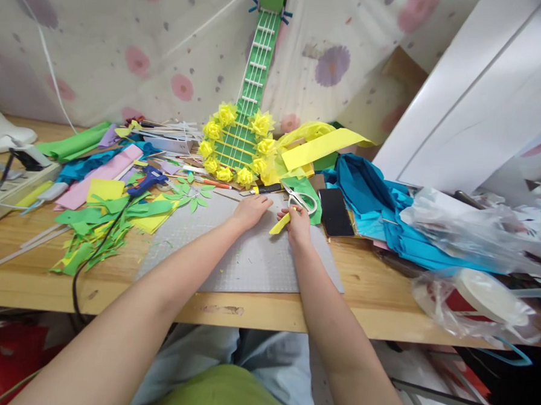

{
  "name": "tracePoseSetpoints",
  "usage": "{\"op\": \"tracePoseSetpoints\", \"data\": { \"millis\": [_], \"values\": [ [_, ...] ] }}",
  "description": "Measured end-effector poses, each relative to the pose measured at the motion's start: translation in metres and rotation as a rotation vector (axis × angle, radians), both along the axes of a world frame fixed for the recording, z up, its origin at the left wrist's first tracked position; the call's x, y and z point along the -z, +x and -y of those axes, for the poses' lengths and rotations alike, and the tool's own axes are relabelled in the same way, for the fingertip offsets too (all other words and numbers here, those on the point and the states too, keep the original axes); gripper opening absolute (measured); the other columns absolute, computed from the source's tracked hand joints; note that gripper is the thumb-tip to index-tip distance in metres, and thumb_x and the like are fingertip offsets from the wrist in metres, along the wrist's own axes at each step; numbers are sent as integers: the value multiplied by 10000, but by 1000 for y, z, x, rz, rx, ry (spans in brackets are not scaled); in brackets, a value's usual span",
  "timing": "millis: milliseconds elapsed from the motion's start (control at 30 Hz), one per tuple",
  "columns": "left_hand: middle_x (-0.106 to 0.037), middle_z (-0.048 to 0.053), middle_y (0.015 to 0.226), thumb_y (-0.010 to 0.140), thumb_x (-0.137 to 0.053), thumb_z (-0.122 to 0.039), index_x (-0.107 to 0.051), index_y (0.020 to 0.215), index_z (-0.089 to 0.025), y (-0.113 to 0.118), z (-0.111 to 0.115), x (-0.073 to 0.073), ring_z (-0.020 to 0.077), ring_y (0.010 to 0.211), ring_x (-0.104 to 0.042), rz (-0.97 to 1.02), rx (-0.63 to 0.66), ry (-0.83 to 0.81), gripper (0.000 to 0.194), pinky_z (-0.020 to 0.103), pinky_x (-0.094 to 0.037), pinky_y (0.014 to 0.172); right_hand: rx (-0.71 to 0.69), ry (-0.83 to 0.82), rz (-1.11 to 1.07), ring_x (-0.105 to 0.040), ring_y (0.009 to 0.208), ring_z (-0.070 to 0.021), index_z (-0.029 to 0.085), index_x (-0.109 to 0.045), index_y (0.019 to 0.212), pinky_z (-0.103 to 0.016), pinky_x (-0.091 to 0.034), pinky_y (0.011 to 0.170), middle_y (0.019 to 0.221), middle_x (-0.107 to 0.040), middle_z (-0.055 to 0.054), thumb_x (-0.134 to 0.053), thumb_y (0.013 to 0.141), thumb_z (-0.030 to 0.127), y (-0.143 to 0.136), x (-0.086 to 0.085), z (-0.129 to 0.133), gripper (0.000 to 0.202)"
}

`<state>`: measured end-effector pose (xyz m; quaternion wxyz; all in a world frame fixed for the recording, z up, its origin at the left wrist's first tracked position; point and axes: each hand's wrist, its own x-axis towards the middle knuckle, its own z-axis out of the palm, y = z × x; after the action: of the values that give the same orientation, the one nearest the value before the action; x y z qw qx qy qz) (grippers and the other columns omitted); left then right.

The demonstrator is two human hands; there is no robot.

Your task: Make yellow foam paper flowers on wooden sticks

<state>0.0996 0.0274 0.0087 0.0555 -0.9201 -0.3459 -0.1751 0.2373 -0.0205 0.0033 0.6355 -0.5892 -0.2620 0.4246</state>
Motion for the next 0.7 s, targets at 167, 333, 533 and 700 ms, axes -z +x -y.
{"op": "tracePoseSetpoints", "data": {
  "millis": [167,333,533,700],
  "values": [
    [-505,148,1171,782,-435,-104,-450,1178,-133,-1,0,2,229,1115,-443,389,-257,-123,397,373,-343,953,40,38,-87,-633,598,-104,228,-324,834,-270,-542,641,641,-572,48,-432,785,186,1,2,0,125],
    [-548,94,1031,747,-527,-175,-461,1076,-169,-11,33,9,162,917,-547,951,-295,-559,336,334,-444,823,54,100,-234,-630,560,-104,229,-323,831,-283,-542,638,613,-585,63,-450,758,139,-11,5,-5,172],
    [-563,52,948,637,-661,-205,-466,993,-173,-24,54,16,87,690,-565,1123,-210,-879,407,263,-464,681,-142,121,-257,-634,591,-109,223,-356,843,-298,-540,651,634,-604,50,-416,741,98,-54,0,-13,172],
    [-556,-6,808,537,-708,-112,-450,947,-165,-40,42,5,48,555,-524,1173,-282,-916,487,219,-439,592,-330,126,-280,-634,637,-119,222,-385,872,-340,-541,670,672,-607,46,-418,714,99,-78,-1,-22,203]
  ]
}}
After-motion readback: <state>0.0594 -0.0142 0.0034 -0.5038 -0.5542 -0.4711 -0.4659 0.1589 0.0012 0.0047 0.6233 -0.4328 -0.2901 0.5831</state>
